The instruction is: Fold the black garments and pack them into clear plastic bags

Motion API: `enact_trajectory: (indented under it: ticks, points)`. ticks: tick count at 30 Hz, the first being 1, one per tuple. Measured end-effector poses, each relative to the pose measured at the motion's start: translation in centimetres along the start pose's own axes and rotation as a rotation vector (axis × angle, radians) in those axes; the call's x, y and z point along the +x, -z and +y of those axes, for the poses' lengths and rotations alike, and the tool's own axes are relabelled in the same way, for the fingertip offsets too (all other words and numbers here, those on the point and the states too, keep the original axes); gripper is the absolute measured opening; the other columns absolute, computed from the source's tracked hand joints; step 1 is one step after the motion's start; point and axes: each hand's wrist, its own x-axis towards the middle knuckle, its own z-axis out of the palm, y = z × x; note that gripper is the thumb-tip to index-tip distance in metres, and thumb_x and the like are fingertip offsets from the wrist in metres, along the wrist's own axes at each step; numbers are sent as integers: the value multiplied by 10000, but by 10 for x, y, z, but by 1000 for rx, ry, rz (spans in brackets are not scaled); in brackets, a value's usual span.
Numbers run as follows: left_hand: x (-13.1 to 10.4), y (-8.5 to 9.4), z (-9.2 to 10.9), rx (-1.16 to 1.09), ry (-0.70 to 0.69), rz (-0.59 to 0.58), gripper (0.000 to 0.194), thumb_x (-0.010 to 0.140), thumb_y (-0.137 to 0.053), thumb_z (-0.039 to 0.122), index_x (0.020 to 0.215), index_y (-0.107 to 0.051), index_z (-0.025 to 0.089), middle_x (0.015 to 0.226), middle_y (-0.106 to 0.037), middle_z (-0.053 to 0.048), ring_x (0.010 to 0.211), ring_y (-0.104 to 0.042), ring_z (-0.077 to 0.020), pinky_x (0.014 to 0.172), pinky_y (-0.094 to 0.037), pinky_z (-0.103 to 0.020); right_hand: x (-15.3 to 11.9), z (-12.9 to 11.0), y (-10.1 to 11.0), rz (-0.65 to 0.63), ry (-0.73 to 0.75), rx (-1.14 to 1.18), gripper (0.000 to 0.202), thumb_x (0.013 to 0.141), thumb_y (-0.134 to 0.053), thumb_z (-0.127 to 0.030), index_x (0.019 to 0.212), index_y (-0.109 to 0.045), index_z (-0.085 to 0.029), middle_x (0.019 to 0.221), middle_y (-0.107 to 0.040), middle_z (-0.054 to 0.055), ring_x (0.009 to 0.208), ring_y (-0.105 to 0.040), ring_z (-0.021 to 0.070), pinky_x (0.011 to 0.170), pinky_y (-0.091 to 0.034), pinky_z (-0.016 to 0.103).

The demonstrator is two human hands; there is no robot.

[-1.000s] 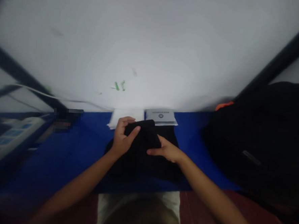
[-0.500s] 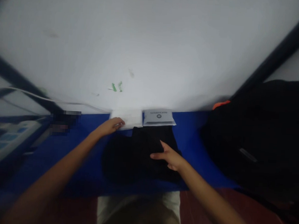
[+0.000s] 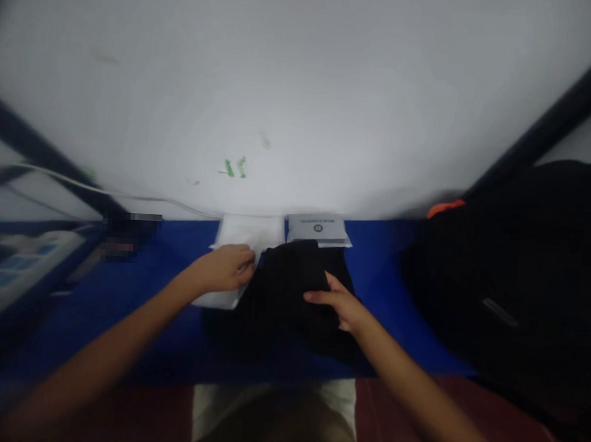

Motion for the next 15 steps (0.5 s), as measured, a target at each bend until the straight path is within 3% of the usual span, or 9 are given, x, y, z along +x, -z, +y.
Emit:
enact_trajectory:
  ticks: [8, 15]
  points:
    - [-9, -22, 24, -18, -301, 315, 318, 873, -413, 230, 571, -497, 175, 546, -516, -2, 469, -474, -115, 443, -291, -251, 2, 5, -8, 6, -64, -29, 439, 583, -843, -199, 967, -633, -230, 796, -700, -38, 719, -676, 166, 695, -525, 284]
    - [-11, -28, 38, 71, -235, 592, 405, 922, -476, 308, 535, -458, 191, 499, -457, 19, 458, -418, -107, 459, -291, -267, 0, 8, -6, -12, -77, -189, 369, 654, -767, -206, 997, -631, -208, 786, -702, -29, 711, -665, 168, 687, -521, 292]
